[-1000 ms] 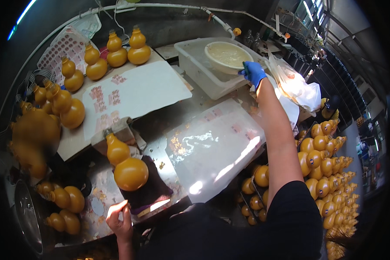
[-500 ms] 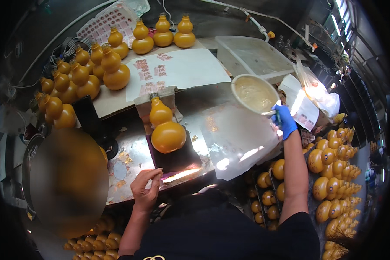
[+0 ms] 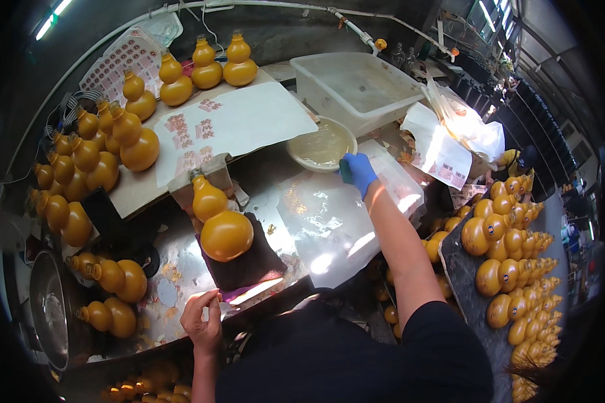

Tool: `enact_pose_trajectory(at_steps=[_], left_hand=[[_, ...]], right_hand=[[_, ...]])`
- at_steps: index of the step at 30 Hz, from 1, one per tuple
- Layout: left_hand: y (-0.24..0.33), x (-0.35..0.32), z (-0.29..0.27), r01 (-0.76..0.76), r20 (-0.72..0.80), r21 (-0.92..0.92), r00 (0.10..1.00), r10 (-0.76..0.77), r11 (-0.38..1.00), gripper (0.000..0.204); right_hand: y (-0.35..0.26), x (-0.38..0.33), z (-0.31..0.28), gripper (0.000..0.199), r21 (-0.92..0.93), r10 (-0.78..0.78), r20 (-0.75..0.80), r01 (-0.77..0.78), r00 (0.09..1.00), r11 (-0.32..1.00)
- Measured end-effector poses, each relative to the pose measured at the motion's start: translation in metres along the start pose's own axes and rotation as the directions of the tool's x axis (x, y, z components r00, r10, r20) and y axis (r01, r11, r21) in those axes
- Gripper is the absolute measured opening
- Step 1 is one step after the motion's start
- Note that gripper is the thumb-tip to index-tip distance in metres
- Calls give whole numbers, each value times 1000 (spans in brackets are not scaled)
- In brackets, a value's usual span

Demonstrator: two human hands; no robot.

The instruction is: The person scrubs the surface of yellow gourds with a green sponge and applies a sticker to each one. The person handles the gourds one at a time, rotating them to clean different sides before placing them on a nearby tray.

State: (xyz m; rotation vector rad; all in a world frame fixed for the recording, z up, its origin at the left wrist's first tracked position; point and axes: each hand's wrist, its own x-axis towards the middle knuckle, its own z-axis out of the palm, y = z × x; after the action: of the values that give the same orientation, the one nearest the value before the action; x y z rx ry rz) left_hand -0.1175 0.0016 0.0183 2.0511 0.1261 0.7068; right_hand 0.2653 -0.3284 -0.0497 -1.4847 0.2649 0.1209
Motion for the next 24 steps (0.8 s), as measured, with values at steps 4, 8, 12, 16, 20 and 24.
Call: enact_pose_trajectory(at_steps=[4,8,12,16,20,24], left_hand=[[-5,3,9,-2,-8,49,1000,2,999,11],[-10,2,8,92,-5,53,996,-92,994,9],[-19,6,12,137,-99,-45,985,-140,990,15],[-21,16,14,211,-139,-73,966,-220,975,19],[-31,19,8,201,-87,41,977,-197,979,17],[-27,14,6,248,-151,118,962,-229,962,18]], right_hand=[[3,41,-14,37,-450,-204,19,191,979,872],[-77,31,-17,46,-914,-143,280,309,949,264],[-151,77,-17,43,-604,-283,169,327,944,727],[-152,209,-53,41,-843,-339,130,284,932,457],[-139,281,-116,38,-587,-159,-58,96,986,804],[-148,244,-40,29,-513,234,185,-109,954,851]])
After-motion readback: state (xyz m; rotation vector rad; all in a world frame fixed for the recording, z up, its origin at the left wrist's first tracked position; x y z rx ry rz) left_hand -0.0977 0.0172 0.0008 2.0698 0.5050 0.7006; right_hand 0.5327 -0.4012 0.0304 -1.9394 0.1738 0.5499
